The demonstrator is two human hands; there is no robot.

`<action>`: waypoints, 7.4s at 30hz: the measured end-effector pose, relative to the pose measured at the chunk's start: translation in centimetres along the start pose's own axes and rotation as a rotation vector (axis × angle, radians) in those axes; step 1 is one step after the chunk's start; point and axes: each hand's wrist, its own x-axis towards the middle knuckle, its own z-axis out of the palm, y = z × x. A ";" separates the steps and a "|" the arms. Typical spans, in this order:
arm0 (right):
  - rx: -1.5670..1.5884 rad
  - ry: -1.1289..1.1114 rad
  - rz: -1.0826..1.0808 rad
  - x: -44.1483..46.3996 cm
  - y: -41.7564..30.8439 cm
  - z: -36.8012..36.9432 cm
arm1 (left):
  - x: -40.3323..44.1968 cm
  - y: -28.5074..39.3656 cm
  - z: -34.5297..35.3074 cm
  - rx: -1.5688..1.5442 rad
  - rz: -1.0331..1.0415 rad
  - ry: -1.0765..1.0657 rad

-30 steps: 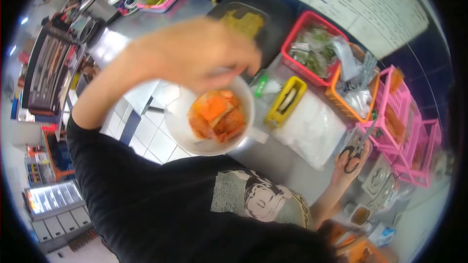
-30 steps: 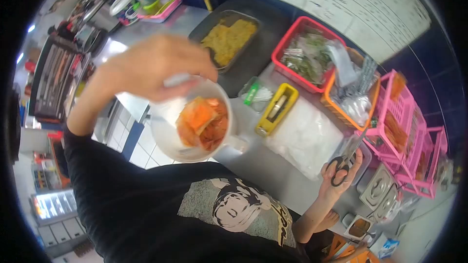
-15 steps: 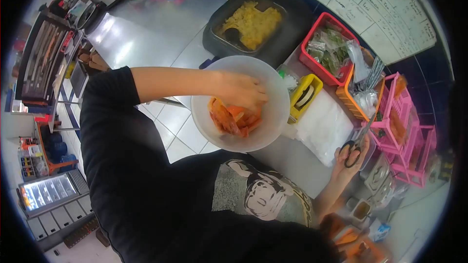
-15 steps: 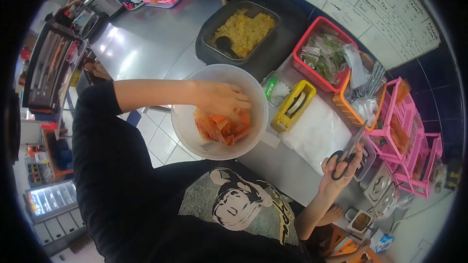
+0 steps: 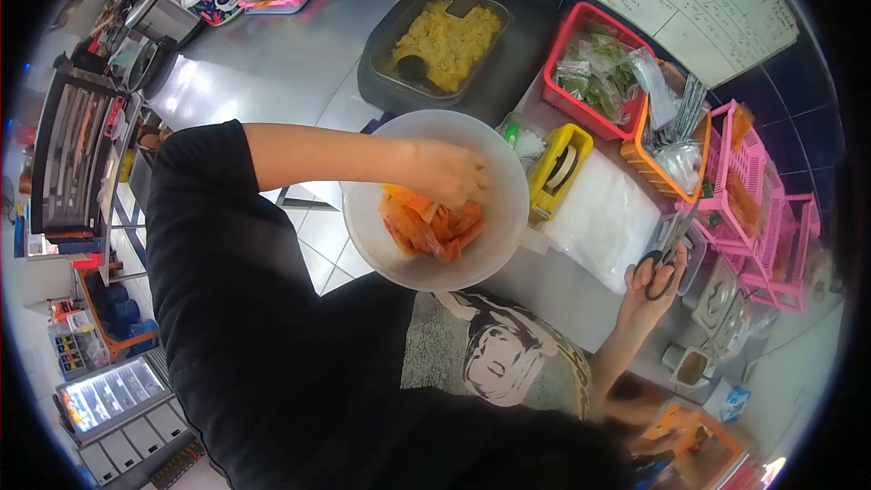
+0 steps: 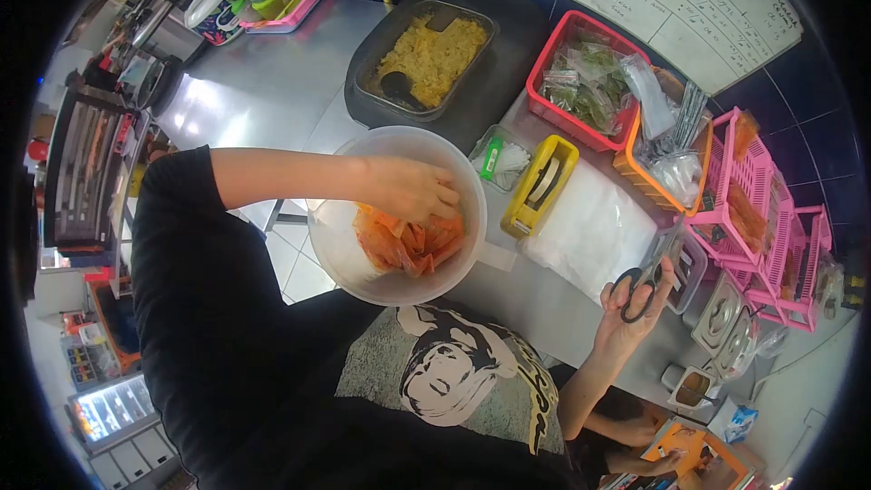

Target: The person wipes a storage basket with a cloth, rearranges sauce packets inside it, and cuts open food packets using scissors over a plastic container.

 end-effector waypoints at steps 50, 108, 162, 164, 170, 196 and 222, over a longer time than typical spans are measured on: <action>-0.271 -1.265 0.260 5.4 -2.7 12.1 | -7.0 1.2 -10.9 -1.359 -1.183 1.082; -0.006 -1.078 0.540 5.0 -0.8 12.7 | -6.0 2.2 -11.6 -1.544 -0.978 1.160; 0.270 -0.952 0.705 1.1 1.2 14.5 | -3.5 3.5 -13.2 -1.503 -1.042 0.925; 0.333 -0.937 0.670 0.9 1.9 14.1 | -3.2 3.6 -12.7 -1.482 -1.019 0.932; 0.365 -0.896 0.605 0.6 1.5 14.5 | -3.0 3.4 -13.0 -1.479 -1.011 0.886; 0.501 -0.590 0.414 0.1 -1.1 9.5 | 2.8 -1.2 -15.0 -1.572 -0.789 0.965; 0.427 0.237 -0.083 2.8 -7.0 -19.1 | 49.5 -38.6 -12.2 -0.870 -0.840 0.982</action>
